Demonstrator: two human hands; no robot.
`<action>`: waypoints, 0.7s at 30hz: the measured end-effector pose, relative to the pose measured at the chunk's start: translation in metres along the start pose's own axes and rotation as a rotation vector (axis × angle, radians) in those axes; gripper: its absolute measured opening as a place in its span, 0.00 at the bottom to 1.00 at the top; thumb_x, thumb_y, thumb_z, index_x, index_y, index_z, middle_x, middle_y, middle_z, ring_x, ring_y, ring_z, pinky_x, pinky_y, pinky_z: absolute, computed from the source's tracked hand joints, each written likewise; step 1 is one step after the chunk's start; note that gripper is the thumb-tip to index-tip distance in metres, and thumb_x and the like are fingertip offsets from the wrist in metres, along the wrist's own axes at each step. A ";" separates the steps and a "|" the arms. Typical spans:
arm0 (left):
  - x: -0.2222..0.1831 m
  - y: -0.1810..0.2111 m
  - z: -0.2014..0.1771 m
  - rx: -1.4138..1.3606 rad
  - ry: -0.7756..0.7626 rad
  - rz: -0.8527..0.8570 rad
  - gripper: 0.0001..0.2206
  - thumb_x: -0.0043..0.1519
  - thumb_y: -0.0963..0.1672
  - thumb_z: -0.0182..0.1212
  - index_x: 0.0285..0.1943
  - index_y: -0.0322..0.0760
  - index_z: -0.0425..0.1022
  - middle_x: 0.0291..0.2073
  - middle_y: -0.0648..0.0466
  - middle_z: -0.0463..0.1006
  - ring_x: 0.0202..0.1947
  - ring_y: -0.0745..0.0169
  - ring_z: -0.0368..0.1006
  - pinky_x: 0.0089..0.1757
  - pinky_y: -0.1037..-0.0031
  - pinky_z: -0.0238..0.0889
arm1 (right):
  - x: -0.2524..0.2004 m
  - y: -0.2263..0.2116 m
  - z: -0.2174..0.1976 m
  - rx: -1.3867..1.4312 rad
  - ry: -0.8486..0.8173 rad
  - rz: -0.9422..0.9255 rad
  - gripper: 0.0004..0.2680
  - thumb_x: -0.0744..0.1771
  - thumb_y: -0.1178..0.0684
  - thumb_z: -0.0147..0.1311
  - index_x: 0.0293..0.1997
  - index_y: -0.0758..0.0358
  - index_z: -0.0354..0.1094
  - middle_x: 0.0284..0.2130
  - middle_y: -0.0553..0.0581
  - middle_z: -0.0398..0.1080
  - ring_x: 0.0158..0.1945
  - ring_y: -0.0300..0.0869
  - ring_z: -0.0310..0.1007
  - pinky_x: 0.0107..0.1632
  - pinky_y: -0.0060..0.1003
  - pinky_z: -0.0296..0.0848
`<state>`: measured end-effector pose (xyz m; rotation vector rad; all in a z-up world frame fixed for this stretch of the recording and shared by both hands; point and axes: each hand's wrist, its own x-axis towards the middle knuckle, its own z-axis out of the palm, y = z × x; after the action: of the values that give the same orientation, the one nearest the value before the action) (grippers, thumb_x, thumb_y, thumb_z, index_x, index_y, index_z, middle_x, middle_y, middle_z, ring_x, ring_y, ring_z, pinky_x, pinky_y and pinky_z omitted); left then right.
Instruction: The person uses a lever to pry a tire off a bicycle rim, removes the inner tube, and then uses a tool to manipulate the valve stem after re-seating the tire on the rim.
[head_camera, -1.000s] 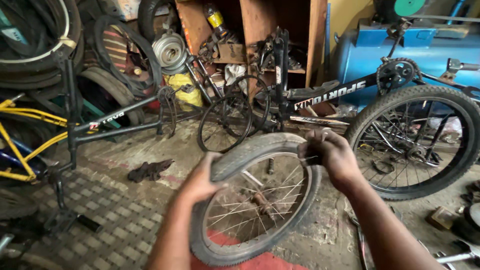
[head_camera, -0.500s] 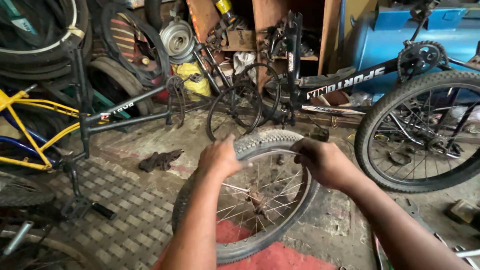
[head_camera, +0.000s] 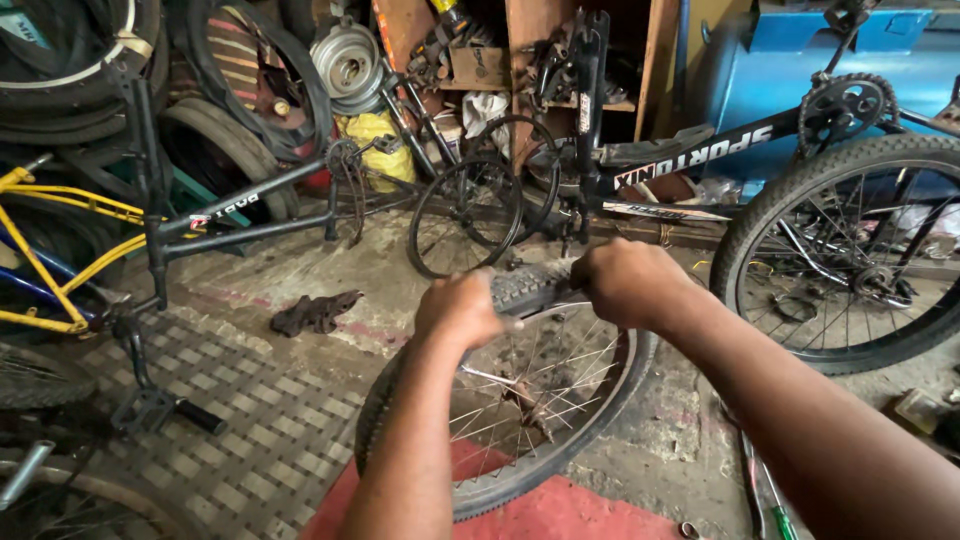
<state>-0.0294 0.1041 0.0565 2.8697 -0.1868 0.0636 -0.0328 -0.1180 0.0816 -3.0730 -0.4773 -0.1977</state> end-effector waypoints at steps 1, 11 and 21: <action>0.000 -0.001 0.002 -0.008 -0.004 -0.012 0.28 0.48 0.55 0.77 0.54 0.44 0.75 0.52 0.46 0.80 0.53 0.43 0.77 0.53 0.56 0.70 | 0.005 -0.001 0.005 -0.043 -0.011 -0.009 0.08 0.64 0.56 0.52 0.42 0.55 0.77 0.36 0.65 0.77 0.40 0.57 0.79 0.44 0.50 0.79; -0.001 0.010 0.013 0.082 0.070 -0.107 0.31 0.51 0.55 0.75 0.61 0.46 0.70 0.52 0.48 0.79 0.52 0.47 0.78 0.49 0.58 0.72 | -0.020 -0.057 0.201 1.380 0.219 0.381 0.08 0.71 0.55 0.46 0.53 0.63 0.69 0.33 0.58 0.75 0.35 0.48 0.71 0.39 0.42 0.74; 0.007 -0.005 0.011 0.081 0.031 -0.156 0.44 0.48 0.56 0.75 0.74 0.50 0.59 0.56 0.49 0.76 0.51 0.53 0.78 0.45 0.64 0.76 | 0.004 0.028 0.123 0.341 0.018 0.099 0.17 0.70 0.60 0.39 0.64 0.40 0.66 0.39 0.61 0.77 0.36 0.51 0.81 0.42 0.47 0.79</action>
<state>-0.0210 0.1049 0.0446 2.9504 0.0470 0.0878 -0.0054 -0.1376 -0.0402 -2.7502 -0.3177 -0.1255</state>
